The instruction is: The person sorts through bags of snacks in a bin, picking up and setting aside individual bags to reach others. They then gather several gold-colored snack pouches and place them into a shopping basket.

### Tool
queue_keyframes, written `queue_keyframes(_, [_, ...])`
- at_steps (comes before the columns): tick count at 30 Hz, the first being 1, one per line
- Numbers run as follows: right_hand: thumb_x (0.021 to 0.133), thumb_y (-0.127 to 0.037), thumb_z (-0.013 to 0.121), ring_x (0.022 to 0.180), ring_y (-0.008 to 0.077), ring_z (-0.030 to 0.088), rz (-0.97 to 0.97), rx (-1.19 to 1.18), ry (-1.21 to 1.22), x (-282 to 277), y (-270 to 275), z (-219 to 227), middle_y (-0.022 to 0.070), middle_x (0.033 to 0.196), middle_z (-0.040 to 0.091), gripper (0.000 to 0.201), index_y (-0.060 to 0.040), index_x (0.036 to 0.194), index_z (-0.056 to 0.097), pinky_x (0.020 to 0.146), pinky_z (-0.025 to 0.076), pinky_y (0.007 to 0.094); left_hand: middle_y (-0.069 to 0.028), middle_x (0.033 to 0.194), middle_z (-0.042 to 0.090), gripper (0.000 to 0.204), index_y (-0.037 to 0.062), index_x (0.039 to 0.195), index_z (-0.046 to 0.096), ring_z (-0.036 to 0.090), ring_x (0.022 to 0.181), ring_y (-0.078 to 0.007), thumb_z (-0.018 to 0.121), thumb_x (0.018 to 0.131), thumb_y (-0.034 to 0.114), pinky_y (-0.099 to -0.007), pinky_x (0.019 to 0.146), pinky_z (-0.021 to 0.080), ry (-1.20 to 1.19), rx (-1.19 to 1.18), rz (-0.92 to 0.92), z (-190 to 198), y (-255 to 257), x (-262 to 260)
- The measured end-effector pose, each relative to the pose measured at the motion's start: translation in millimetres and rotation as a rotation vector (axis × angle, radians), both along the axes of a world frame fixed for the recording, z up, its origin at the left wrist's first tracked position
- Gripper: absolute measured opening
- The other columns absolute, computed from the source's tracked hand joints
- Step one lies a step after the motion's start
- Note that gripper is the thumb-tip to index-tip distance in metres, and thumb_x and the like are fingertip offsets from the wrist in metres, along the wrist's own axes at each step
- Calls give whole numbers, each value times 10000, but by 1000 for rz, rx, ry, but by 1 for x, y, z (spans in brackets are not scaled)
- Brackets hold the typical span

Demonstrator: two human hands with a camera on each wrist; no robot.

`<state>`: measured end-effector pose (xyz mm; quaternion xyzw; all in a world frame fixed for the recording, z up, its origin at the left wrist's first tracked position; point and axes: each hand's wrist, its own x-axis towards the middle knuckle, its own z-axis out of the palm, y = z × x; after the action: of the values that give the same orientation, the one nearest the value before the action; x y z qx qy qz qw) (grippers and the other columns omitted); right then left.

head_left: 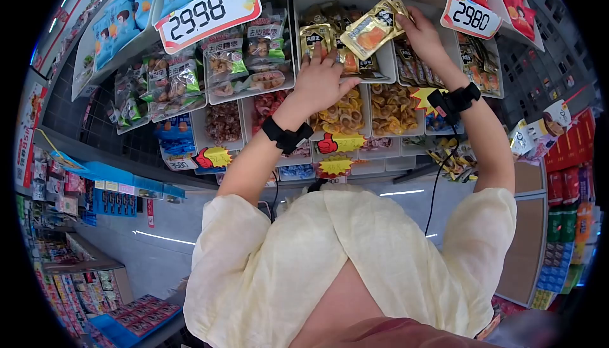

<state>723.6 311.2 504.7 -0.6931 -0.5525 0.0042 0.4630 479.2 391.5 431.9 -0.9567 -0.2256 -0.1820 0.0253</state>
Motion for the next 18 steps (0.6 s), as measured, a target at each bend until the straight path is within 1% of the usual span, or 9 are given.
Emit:
queue_keyframes(3, [957,-344,541,890,266,642,0,-2,-52,3,-4,1,157,1014,659,419,-65,1269,515,785,480,343,-218,1398,444,635,-12,1181,588,318,1349,-448,455,929,555,-541,1068,315,-22,-62,-32,1,3,-1])
queue_keyframes(6, [949,-305,553,946,304,633,60,-109,-229,-4,-3,3,186,1032,646,424,-81,1306,507,821,476,357,-221,1414,421,623,-28,1239,531,333,1338,-448,510,921,506,-516,1065,334,0,-180,56,5,-4,-3])
queue_keyframes(9, [931,-259,570,977,349,614,230,-100,-438,-9,19,-10,208,1050,633,448,-80,1334,493,841,473,394,-225,1446,374,637,-2,1317,465,323,1349,-436,541,911,482,-530,1063,334,-323,-100,29,-4,-13,-3])
queue_keyframes(10, [910,-179,561,977,362,606,206,-210,-549,-26,11,-1,211,1080,628,438,-62,1328,501,869,467,414,-214,1457,363,645,26,1339,452,319,1353,-434,539,906,496,-544,1060,330,-275,-82,-21,-4,-13,-3])
queue_keyframes(12, [878,-123,555,985,365,602,176,-296,-712,-21,29,-15,209,1089,629,425,-41,1294,530,878,465,425,-193,1477,342,665,81,1382,427,310,1361,-428,534,897,523,-573,1055,321,-186,-46,-118,-2,-14,-3])
queue_keyframes(13, [862,-95,552,990,367,601,159,-338,-796,-18,41,-15,208,1093,629,420,-31,1277,544,882,464,430,-179,1483,340,659,116,1387,432,301,1367,-425,528,892,542,-591,1054,311,-117,-24,-98,-2,-14,-2])
queue_keyframes(14, [811,-43,525,1000,368,599,159,-463,-867,-11,57,-9,211,1071,637,382,-5,1183,606,881,468,427,-164,1489,338,655,151,1391,436,293,1372,-422,522,887,560,-609,1052,300,-51,0,-78,-4,-13,-1])
queue_keyframes(16, [792,-65,529,967,378,610,158,-476,-689,-13,80,4,218,1014,651,344,13,1111,631,847,475,438,-115,1508,328,644,245,1392,454,268,1388,-414,498,870,620,-668,1037,264,66,-10,-38,-5,-11,2])
queue_keyframes(18, [790,-118,546,900,373,625,130,-511,-602,-12,109,11,215,936,661,318,23,1058,647,801,482,438,-120,1511,321,643,245,1389,461,259,1394,-411,501,869,621,-681,1030,259,105,-59,-30,0,-12,3])
